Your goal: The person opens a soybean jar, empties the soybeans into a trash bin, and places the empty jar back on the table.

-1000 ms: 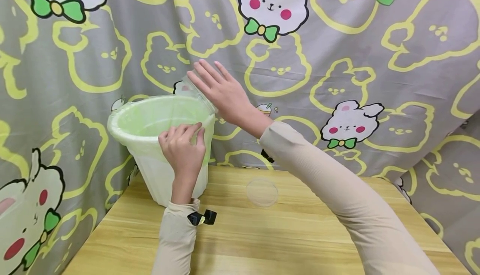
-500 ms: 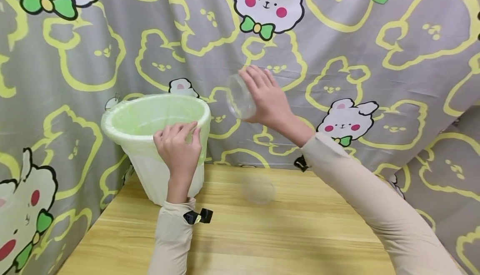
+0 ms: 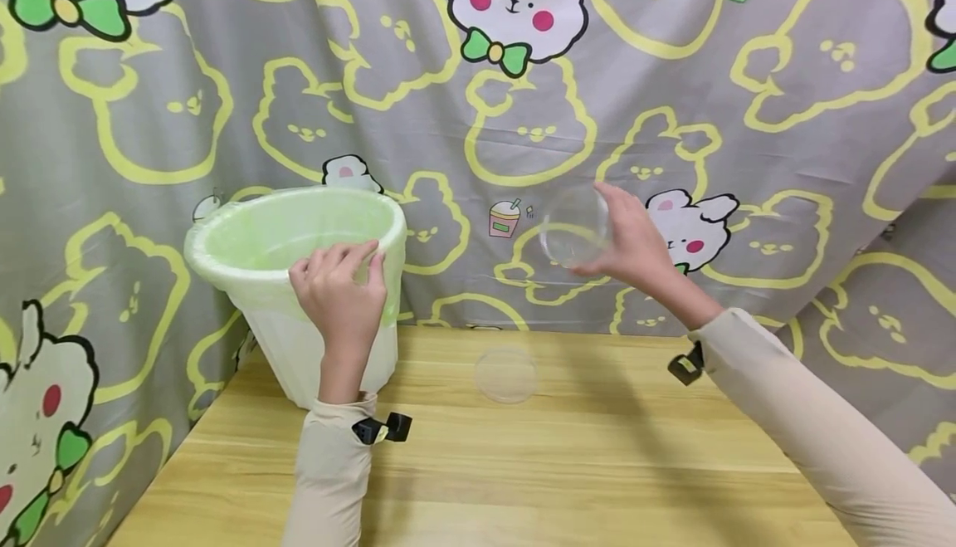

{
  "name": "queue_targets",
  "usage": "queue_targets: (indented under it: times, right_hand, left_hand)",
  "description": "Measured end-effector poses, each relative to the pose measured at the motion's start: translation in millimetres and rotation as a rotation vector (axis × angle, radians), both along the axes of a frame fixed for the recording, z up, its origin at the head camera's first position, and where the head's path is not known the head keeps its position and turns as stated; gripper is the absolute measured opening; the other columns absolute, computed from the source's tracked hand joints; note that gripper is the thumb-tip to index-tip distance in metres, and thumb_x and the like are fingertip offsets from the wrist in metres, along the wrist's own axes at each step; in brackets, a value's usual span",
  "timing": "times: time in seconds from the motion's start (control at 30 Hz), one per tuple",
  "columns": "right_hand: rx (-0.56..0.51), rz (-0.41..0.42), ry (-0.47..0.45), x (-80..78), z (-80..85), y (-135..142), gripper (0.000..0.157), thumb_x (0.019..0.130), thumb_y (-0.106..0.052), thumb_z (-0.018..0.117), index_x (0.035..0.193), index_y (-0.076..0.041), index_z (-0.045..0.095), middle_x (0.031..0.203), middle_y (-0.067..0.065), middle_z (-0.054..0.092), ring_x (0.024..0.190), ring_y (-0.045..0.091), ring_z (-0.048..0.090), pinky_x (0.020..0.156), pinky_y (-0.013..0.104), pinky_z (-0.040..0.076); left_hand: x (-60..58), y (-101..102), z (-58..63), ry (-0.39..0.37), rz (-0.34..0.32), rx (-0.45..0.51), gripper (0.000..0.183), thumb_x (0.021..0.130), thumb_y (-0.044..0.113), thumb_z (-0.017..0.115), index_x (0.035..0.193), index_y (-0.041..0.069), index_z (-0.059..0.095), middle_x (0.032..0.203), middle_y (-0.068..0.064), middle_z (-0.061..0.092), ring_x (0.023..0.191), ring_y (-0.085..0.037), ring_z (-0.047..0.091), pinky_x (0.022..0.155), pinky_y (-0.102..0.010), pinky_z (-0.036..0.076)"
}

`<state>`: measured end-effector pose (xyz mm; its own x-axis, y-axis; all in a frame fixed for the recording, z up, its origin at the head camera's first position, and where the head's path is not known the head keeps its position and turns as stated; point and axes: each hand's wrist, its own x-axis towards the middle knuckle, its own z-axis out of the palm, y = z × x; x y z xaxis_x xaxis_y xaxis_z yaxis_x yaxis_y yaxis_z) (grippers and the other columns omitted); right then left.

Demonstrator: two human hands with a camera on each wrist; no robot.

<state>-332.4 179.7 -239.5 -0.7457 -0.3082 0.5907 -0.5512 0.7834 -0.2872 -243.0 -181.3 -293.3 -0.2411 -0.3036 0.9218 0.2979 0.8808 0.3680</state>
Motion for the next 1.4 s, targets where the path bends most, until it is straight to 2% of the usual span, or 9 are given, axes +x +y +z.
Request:
queue_targets:
  times: [0.17, 0.37, 0.57, 0.67, 0.73, 0.8, 0.97, 1.13, 1.4]
  right_hand:
    - [-0.113, -0.005, -0.132, 5.5, -27.9, 41, 0.126, 0.051, -0.021, 0.103, 0.155, -0.003, 0.034, 0.149, 0.023, 0.046, 0.131, 0.041, 0.046, 0.104, 0.065, 0.042]
    - [-0.251, -0.017, -0.310, 11.8, -63.4, 84, 0.122, 0.061, -0.026, 0.100, 0.156, -0.001, 0.028, 0.145, 0.028, 0.045, 0.126, 0.045, 0.048, 0.102, 0.063, 0.043]
    - [-0.337, -0.022, -0.483, 17.7, -94.3, 108, 0.114, 0.072, -0.030, 0.094, 0.158, -0.005, 0.024, 0.146, 0.026, 0.044, 0.121, 0.036, 0.052, 0.090, 0.029, 0.050]
    - [-0.386, -0.010, -0.558, 22.3, -108.2, 114, 0.107, 0.077, -0.026, 0.090, 0.159, -0.005, 0.024, 0.149, 0.028, 0.041, 0.121, 0.036, 0.052, 0.084, 0.020, 0.049]
    - [-0.409, -0.003, -0.600, 25.5, -117.2, 117, 0.107, 0.080, -0.025, 0.088, 0.160, -0.003, 0.020, 0.153, 0.029, 0.036, 0.125, 0.038, 0.051, 0.088, 0.023, 0.050]
    - [-0.431, 0.002, -0.640, 28.2, -126.1, 119, 0.107, 0.082, -0.024, 0.086, 0.161, -0.002, 0.017, 0.156, 0.031, 0.032, 0.130, 0.042, 0.048, 0.098, 0.034, 0.050]
    - [-0.459, -0.001, -0.723, 30.9, -149.1, 119, 0.112, 0.084, -0.028, 0.084, 0.162, -0.002, 0.009, 0.159, 0.031, 0.027, 0.140, 0.047, 0.036, 0.113, 0.060, 0.037]
    - [-0.469, 0.001, -0.765, 30.7, -168.8, 112, 0.111, 0.083, -0.029, 0.085, 0.161, 0.000, 0.012, 0.159, 0.031, 0.027, 0.140, 0.047, 0.035, 0.114, 0.061, 0.036]
    - [-0.481, 0.010, -0.785, 29.9, -185.7, 102, 0.112, 0.081, -0.029, 0.087, 0.161, -0.002, 0.013, 0.159, 0.030, 0.029, 0.141, 0.047, 0.034, 0.117, 0.061, 0.032]
  left_hand:
    - [-0.6, 0, -1.1, 0.002, 0.002, -0.004, 0.012, 0.086, 0.013, 0.079, 0.096, 0.010, 0.083, 0.092, -0.013, 0.078, 0.083, -0.036, 0.064, 0.091, -0.052, 0.036]
    - [-2.6, 0, -1.7, 0.005, 0.001, -0.002, 0.011, 0.086, 0.014, 0.078, 0.096, 0.010, 0.082, 0.092, -0.014, 0.078, 0.083, -0.037, 0.064, 0.091, -0.053, 0.036]
    - [-2.1, -2, 1.0, 0.015, 0.000, 0.009, 0.011, 0.086, 0.013, 0.078, 0.095, 0.009, 0.082, 0.091, -0.015, 0.078, 0.083, -0.037, 0.064, 0.093, -0.053, 0.036]
    - [-0.8, -1, 1.4, 0.015, -0.006, 0.014, 0.012, 0.085, 0.013, 0.079, 0.095, 0.008, 0.082, 0.091, -0.015, 0.078, 0.083, -0.037, 0.063, 0.094, -0.054, 0.036]
    - [-0.3, 0, 1.2, 0.013, -0.011, 0.015, 0.012, 0.085, 0.012, 0.079, 0.095, 0.008, 0.082, 0.091, -0.015, 0.078, 0.083, -0.037, 0.063, 0.094, -0.054, 0.035]
    - [-0.3, 1, 0.7, 0.010, -0.014, 0.015, 0.012, 0.085, 0.013, 0.079, 0.096, 0.008, 0.082, 0.091, -0.015, 0.078, 0.082, -0.037, 0.062, 0.094, -0.054, 0.035]
    - [-0.7, 1, -0.3, -0.001, -0.011, 0.014, 0.012, 0.086, 0.014, 0.079, 0.096, 0.008, 0.082, 0.093, -0.015, 0.078, 0.083, -0.037, 0.063, 0.094, -0.054, 0.035]
    - [-1.1, 1, -0.5, 0.001, -0.013, 0.016, 0.012, 0.086, 0.013, 0.079, 0.096, 0.008, 0.082, 0.092, -0.016, 0.078, 0.083, -0.037, 0.062, 0.094, -0.054, 0.035]
    - [-1.0, 2, 0.1, -0.002, -0.012, 0.011, 0.013, 0.086, 0.014, 0.079, 0.097, 0.009, 0.082, 0.093, -0.015, 0.078, 0.083, -0.037, 0.062, 0.094, -0.054, 0.035]
